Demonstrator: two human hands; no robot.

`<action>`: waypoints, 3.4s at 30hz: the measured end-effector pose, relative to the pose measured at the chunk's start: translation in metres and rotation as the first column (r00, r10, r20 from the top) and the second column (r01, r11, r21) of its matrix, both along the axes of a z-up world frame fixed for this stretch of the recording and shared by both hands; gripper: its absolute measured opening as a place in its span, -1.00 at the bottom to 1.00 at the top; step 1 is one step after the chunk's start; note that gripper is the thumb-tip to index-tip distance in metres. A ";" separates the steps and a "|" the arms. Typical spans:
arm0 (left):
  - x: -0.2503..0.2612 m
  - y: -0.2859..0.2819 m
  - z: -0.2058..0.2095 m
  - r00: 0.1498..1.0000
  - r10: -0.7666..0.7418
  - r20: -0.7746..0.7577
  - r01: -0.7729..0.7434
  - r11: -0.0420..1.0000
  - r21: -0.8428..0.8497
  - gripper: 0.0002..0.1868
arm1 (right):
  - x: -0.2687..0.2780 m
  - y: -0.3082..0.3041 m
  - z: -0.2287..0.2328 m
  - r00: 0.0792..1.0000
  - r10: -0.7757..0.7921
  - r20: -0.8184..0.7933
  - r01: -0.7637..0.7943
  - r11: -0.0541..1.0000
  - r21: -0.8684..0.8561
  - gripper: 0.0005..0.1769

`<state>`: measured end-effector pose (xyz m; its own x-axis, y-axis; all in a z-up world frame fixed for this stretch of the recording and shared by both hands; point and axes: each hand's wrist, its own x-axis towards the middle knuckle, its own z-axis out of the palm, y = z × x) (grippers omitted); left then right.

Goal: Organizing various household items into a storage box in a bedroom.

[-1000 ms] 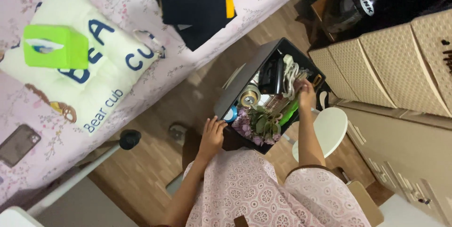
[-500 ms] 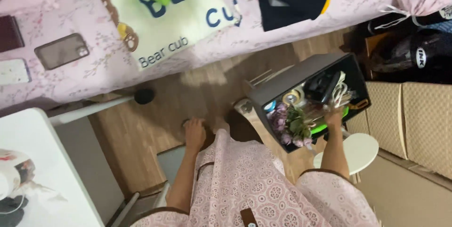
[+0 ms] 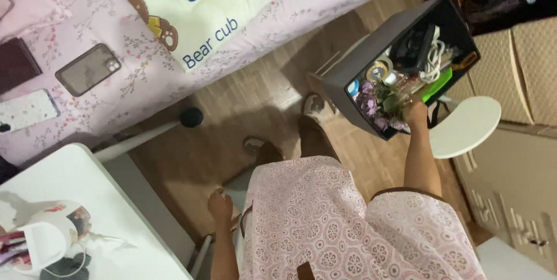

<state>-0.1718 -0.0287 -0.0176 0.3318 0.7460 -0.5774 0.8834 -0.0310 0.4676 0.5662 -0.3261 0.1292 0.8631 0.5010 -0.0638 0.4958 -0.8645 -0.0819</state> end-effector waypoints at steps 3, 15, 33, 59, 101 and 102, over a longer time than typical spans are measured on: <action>0.005 0.005 -0.012 0.998 -0.044 -0.050 0.044 0.999 0.001 -0.64 | -0.020 0.038 0.049 0.992 -0.123 -0.027 0.123 0.992 0.009 -0.51; 0.442 0.001 0.152 0.606 -0.465 0.645 0.333 0.885 0.325 -0.69 | 0.186 -0.017 -0.018 0.932 0.057 -0.359 0.208 0.727 0.655 -0.71; 0.739 -0.140 0.211 0.347 -0.815 0.463 0.742 0.541 0.396 -0.33 | 0.148 -0.020 -0.013 0.571 0.009 -0.821 0.522 0.768 0.372 -0.90; 0.750 -0.153 0.189 0.460 -0.529 0.713 0.656 0.743 0.129 -0.59 | 0.179 0.027 -0.053 0.810 -0.449 -0.377 0.424 0.893 -0.152 -0.14; 0.823 -0.177 0.220 -0.057 -0.988 -0.144 0.996 -0.067 0.065 -0.01 | 0.220 0.027 0.003 0.799 -0.155 -0.581 0.358 0.899 0.252 -0.33; 0.824 -0.173 0.224 -0.076 -0.985 -0.157 0.995 -0.086 0.052 0.00 | 0.220 0.044 0.031 0.767 -0.316 -0.558 0.374 0.927 -0.011 -0.33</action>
<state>0.6522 -0.2016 0.2065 0.7545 -0.3024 -0.5824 -0.1287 -0.9384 0.3206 0.7866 -0.2825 0.1598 0.8161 0.2047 -0.5404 0.0145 -0.9421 -0.3350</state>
